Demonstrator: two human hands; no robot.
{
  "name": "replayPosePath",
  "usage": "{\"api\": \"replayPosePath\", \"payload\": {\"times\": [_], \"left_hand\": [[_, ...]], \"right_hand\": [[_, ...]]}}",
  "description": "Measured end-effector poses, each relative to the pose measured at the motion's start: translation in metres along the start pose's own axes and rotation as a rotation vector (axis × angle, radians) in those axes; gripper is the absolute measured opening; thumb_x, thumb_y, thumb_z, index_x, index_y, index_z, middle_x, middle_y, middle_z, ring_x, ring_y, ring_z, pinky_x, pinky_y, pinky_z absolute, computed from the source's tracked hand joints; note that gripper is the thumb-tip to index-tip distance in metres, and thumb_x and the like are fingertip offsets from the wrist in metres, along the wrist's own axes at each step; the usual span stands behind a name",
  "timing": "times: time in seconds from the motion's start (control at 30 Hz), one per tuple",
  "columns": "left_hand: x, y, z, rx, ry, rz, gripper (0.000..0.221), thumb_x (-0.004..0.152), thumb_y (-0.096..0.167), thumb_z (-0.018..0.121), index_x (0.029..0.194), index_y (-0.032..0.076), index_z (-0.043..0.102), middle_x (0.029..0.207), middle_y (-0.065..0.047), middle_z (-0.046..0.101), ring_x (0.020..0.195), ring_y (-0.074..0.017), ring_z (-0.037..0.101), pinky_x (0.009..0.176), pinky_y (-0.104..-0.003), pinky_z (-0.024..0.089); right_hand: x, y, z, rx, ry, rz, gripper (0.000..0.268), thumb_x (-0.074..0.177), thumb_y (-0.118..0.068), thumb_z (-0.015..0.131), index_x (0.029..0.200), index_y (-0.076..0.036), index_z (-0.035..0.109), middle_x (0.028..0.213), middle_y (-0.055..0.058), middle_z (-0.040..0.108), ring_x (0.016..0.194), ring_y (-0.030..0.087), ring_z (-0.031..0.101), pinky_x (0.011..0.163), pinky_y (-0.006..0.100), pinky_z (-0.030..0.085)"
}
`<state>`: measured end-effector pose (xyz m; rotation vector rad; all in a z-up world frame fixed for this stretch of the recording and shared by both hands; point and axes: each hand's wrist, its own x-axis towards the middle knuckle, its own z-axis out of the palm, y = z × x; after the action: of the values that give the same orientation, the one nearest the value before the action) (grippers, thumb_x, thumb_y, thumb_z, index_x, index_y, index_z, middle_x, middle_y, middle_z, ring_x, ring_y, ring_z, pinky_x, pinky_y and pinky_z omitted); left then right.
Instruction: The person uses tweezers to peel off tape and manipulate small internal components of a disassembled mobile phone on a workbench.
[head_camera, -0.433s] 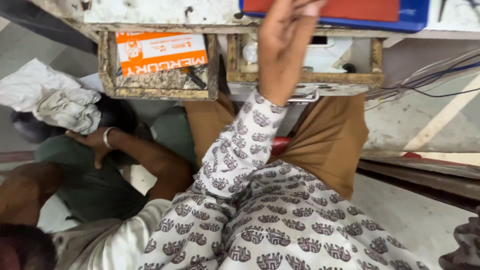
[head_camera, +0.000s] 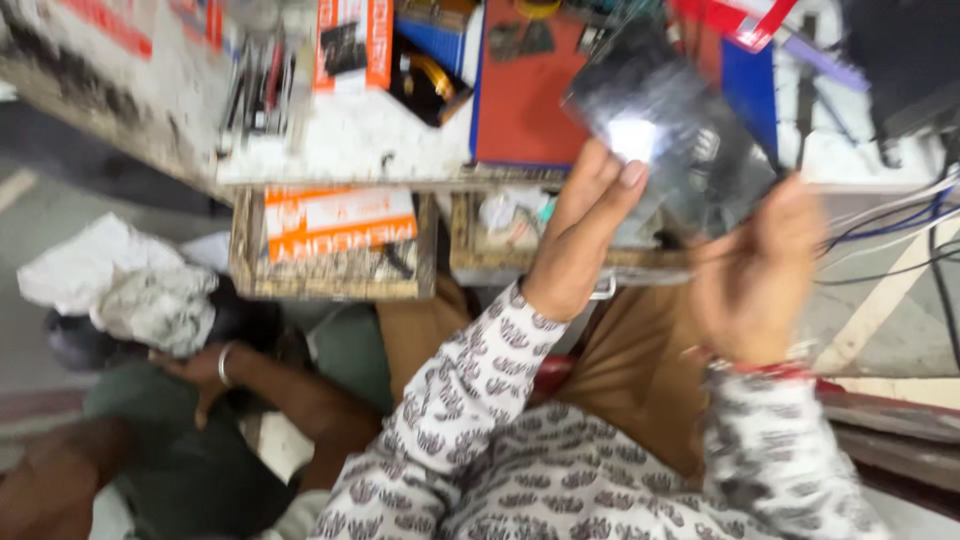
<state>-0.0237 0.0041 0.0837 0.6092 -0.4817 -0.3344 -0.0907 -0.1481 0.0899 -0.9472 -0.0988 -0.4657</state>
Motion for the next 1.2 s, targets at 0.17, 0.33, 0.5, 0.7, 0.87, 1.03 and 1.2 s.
{"api": "replayPosePath", "payload": {"times": [0.17, 0.33, 0.5, 0.7, 0.87, 1.03, 1.2], "left_hand": [[0.031, 0.007, -0.011, 0.144, 0.145, 0.046, 0.051, 0.101, 0.012, 0.069, 0.145, 0.003, 0.044, 0.140, -0.009, 0.057, 0.133, -0.0196, 0.053, 0.118, -0.039, 0.040], [0.056, 0.007, -0.025, 0.326, 0.285, -0.034, 0.079, 0.090, 0.021, 0.080, 0.150, -0.004, 0.035, 0.133, -0.021, 0.053, 0.123, -0.0264, 0.054, 0.107, -0.042, 0.046], [0.071, -0.008, -0.037, 0.928, 0.454, 0.178, 0.121, 0.084, 0.029, 0.090, 0.163, -0.011, 0.007, 0.166, -0.028, 0.031, 0.154, -0.0344, 0.035, 0.127, -0.041, 0.028], [0.075, 0.002, -0.032, 1.323, 0.364, 0.326, 0.116, 0.082, 0.025, 0.091, 0.160, -0.009, 0.013, 0.156, -0.031, 0.040, 0.147, -0.0408, 0.046, 0.123, -0.043, 0.038], [0.075, 0.013, -0.019, 1.454, 0.291, 0.200, 0.102, 0.080, 0.026, 0.090, 0.155, -0.003, 0.026, 0.146, -0.027, 0.052, 0.134, -0.0410, 0.058, 0.110, -0.044, 0.050], [0.073, 0.002, -0.013, 1.418, 0.290, 0.382, 0.098, 0.083, 0.022, 0.091, 0.156, -0.001, 0.028, 0.149, -0.025, 0.047, 0.139, -0.0397, 0.055, 0.117, -0.046, 0.049], [0.073, -0.012, -0.012, 1.361, 0.334, 0.433, 0.103, 0.087, 0.023, 0.090, 0.159, -0.004, 0.022, 0.152, -0.027, 0.043, 0.137, -0.0390, 0.052, 0.119, -0.045, 0.047]], "right_hand": [[-0.003, 0.053, -0.002, -0.006, -0.054, 0.045, 0.035, 0.112, -0.024, 0.053, 0.142, -0.006, 0.046, 0.142, 0.011, 0.061, 0.131, 0.022, 0.063, 0.114, 0.042, 0.052], [0.015, 0.077, -0.024, -0.267, -0.047, 0.093, 0.026, 0.115, -0.013, 0.051, 0.137, 0.001, 0.054, 0.133, 0.013, 0.067, 0.125, 0.020, 0.064, 0.112, 0.037, 0.054], [0.034, 0.069, -0.015, -0.857, -0.077, -0.001, 0.030, 0.105, -0.010, 0.060, 0.133, -0.001, 0.064, 0.130, 0.011, 0.071, 0.109, 0.017, 0.068, 0.094, 0.029, 0.054], [0.049, 0.019, -0.008, -1.165, -0.205, -0.229, 0.032, 0.100, -0.009, 0.067, 0.131, 0.000, 0.067, 0.136, 0.015, 0.068, 0.123, 0.020, 0.067, 0.103, 0.032, 0.054], [0.059, -0.003, -0.003, -0.968, -0.050, -0.148, 0.028, 0.104, -0.002, 0.064, 0.131, 0.000, 0.066, 0.141, 0.016, 0.064, 0.125, 0.024, 0.067, 0.101, 0.032, 0.058], [0.062, -0.006, 0.025, -0.851, -0.160, -0.286, 0.034, 0.106, 0.002, 0.064, 0.139, 0.005, 0.058, 0.147, 0.020, 0.057, 0.136, 0.029, 0.064, 0.116, 0.037, 0.056], [0.071, -0.004, 0.041, -1.160, -0.133, -0.447, 0.032, 0.107, 0.002, 0.069, 0.139, 0.003, 0.062, 0.140, 0.020, 0.064, 0.123, 0.026, 0.070, 0.106, 0.032, 0.059]]}}
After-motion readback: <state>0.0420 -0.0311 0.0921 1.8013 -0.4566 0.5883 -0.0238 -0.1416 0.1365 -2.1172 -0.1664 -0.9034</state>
